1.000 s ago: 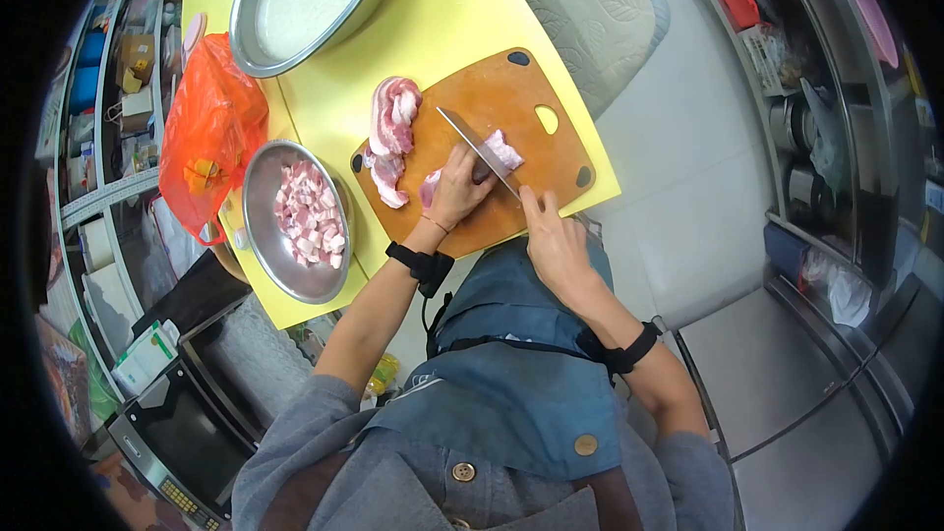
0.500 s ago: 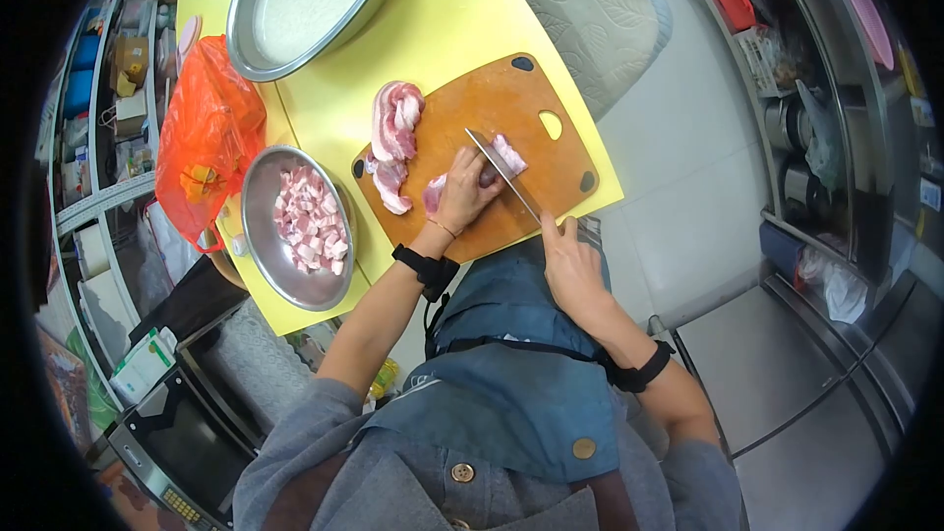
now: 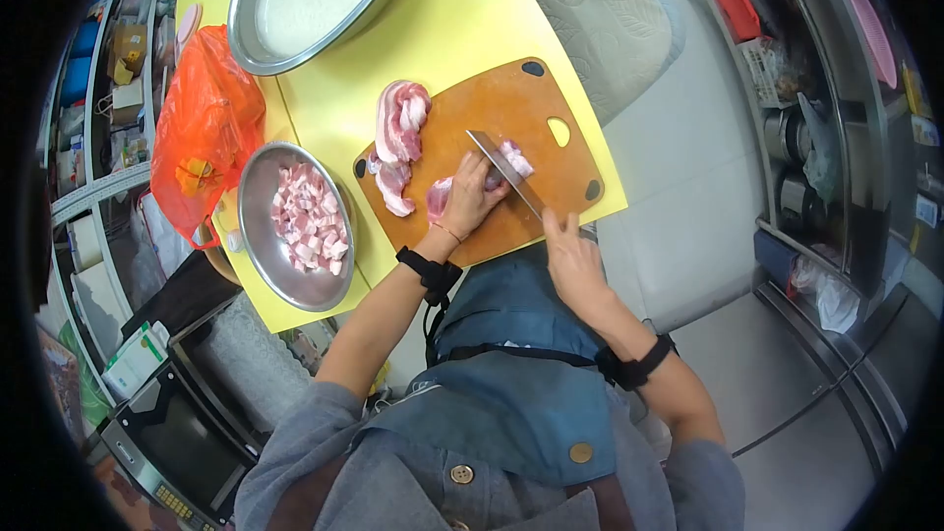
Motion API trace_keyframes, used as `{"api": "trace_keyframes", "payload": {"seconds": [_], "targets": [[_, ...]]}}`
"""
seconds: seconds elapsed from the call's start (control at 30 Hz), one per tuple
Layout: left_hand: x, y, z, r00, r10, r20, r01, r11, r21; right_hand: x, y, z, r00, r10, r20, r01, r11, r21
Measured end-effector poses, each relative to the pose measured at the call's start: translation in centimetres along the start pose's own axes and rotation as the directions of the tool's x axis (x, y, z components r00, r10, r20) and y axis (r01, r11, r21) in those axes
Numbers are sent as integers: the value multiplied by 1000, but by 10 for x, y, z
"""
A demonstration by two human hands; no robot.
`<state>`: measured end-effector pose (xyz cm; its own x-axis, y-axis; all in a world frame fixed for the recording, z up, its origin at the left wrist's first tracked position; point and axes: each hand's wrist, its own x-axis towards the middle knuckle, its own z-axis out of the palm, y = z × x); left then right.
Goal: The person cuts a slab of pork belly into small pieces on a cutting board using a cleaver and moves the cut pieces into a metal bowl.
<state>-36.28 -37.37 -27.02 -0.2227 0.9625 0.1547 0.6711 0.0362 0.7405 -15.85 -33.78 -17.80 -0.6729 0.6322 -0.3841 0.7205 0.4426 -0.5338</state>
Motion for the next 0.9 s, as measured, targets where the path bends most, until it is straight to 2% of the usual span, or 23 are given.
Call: {"api": "trace_keyframes", "payload": {"seconds": [0.13,0.23,0.27,0.4,0.5,0.6,0.7,0.8,0.9], "targets": [[7,-5,-2,998,48,-50,-47,998,34,67,-24,14,990,-89,-111,86,996,-31],[-5,-11,4,996,82,27,-83,996,31,97,-33,20,979,-130,-159,127,991,-32],[-5,-10,3,1000,2,19,-3,999,40,102,-35,18,974,-138,-178,135,990,-29],[6,10,-5,975,-155,-161,155,988,-7,34,-4,9,996,-58,-65,57,998,-18],[5,15,-8,983,-97,-153,102,994,25,16,10,0,999,-24,-33,24,1000,7],[4,22,-18,977,-204,-57,192,967,-170,25,12,-8,995,-27,-95,31,998,49],[1,18,-32,959,-282,-34,278,956,-93,29,-1,-23,994,-39,-100,44,998,41],[-3,9,-34,995,-50,-82,58,994,90,24,-9,-25,993,-94,-71,93,995,-22],[-8,12,-28,996,-74,-57,81,988,128,22,-18,-21,990,-135,-32,132,988,-74]]}}
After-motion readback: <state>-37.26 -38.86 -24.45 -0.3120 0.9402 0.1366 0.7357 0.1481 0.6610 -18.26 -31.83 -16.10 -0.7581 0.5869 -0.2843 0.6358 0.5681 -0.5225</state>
